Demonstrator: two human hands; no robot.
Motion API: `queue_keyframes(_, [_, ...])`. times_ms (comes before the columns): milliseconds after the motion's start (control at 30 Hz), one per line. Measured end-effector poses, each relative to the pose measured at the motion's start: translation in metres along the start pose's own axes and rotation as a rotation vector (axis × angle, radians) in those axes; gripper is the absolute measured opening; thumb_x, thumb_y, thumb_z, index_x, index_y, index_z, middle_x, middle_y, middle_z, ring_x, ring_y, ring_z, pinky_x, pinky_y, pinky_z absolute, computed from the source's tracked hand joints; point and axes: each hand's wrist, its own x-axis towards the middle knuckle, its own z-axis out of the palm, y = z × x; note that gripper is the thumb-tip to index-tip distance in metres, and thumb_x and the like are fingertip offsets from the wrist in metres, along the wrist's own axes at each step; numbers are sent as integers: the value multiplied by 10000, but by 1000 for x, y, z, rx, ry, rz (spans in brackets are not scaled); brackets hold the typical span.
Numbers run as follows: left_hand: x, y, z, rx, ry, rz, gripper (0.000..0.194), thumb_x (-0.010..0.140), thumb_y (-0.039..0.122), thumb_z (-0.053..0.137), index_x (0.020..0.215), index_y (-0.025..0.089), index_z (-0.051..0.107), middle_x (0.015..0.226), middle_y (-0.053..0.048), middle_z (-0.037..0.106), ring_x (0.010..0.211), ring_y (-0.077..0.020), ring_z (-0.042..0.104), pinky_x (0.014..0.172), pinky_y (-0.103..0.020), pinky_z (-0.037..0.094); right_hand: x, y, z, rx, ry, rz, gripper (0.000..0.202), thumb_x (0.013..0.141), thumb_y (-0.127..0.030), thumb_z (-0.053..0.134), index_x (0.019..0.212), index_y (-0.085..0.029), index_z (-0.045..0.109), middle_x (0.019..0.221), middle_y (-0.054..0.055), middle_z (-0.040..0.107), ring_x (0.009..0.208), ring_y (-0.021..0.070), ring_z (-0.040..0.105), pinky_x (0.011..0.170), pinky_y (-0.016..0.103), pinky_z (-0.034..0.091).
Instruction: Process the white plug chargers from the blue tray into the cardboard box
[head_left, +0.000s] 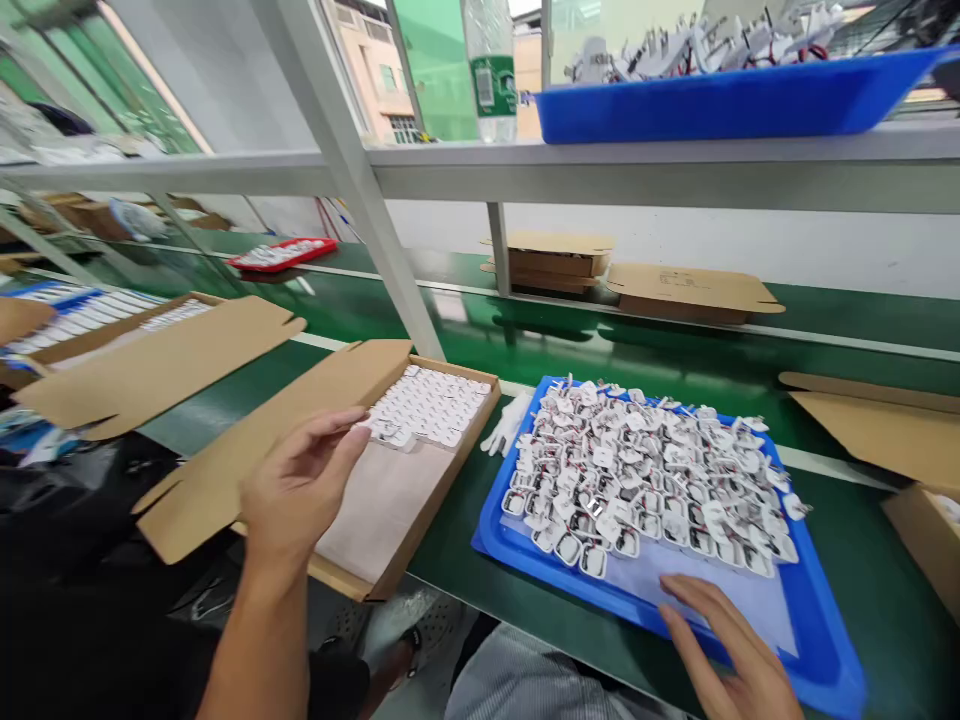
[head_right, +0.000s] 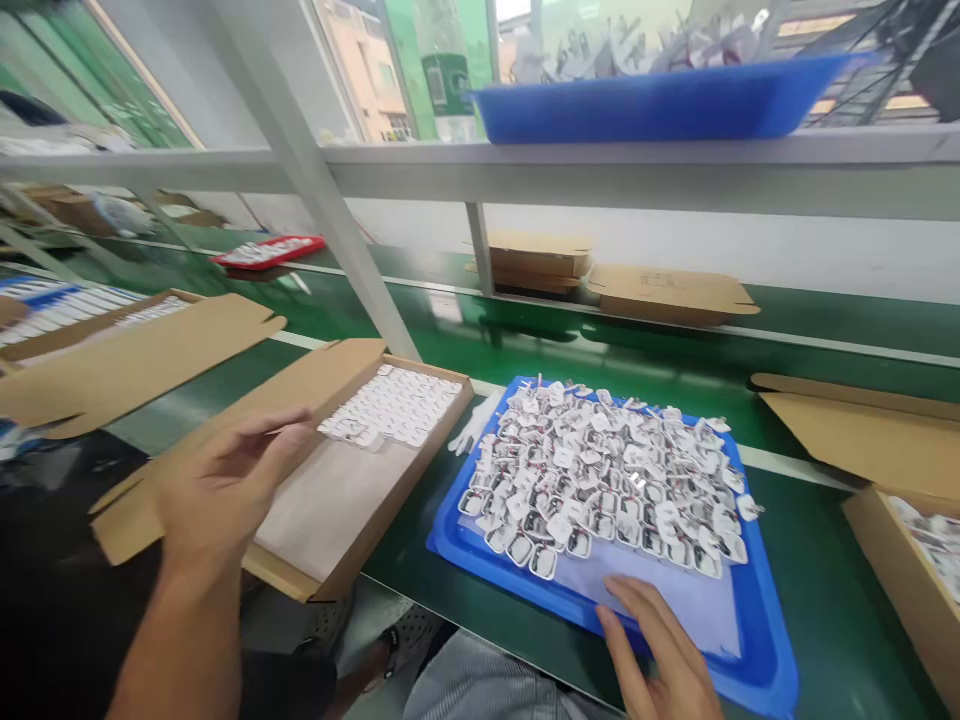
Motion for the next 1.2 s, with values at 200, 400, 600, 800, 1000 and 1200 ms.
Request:
queue_keyframes(200, [-70, 58, 24, -472, -456, 153, 147, 953, 186, 699, 1034, 282, 776, 1002, -19, 785, 938, -200, 755, 861, -294, 633, 25, -15, 19, -85, -105, 7, 249, 1041, -372, 592, 1249, -272, 686, 1218, 96, 752, 1064, 261, 762, 848, 353, 668])
queue_keyframes(400, [-124, 82, 66, -511, -898, 208, 178, 964, 186, 679, 1104, 268, 753, 1072, -41, 779, 976, -192, 750, 897, -261, 609, 39, -24, 41, -201, -219, -171, 145, 1058, -206, 552, 1116, -221, 684, 1014, 63, 741, 866, 222, 737, 752, 347, 609])
queue_keyframes(600, [-146, 89, 84, -580, -999, 107, 164, 964, 215, 658, 1088, 252, 759, 1032, -46, 775, 886, -190, 741, 834, -271, 625, 44, -26, 39, -335, -319, -322, 154, 1047, -118, 527, 1083, -206, 648, 927, 40, 716, 799, 213, 675, 700, 333, 540])
queue_keyframes(800, [-153, 77, 87, -598, -977, -29, 164, 983, 324, 645, 1043, 276, 790, 1023, -49, 787, 800, -193, 748, 760, -292, 646, 47, -23, 32, -366, -338, -377, 177, 1052, -93, 463, 1083, -198, 602, 952, 50, 700, 815, 214, 627, 746, 350, 522])
queue_keyframes(1000, [-173, 79, 91, -852, -1067, -488, 497, 995, 492, 631, 1443, 278, 606, 1216, -105, 763, 957, -253, 782, 812, -387, 693, 31, -33, 24, -252, -190, -383, 218, 1071, -100, 388, 1040, -191, 583, 912, 63, 684, 787, 209, 599, 682, 342, 510])
queue_keyframes(1200, [-172, 104, 96, -997, -1024, -464, 394, 992, 454, 664, 1324, 249, 719, 1176, -101, 787, 1020, -251, 765, 914, -359, 649, 12, -49, 5, 125, -72, -354, 261, 1028, -83, 533, 1246, -199, 616, 1036, 93, 745, 937, 232, 690, 801, 376, 596])
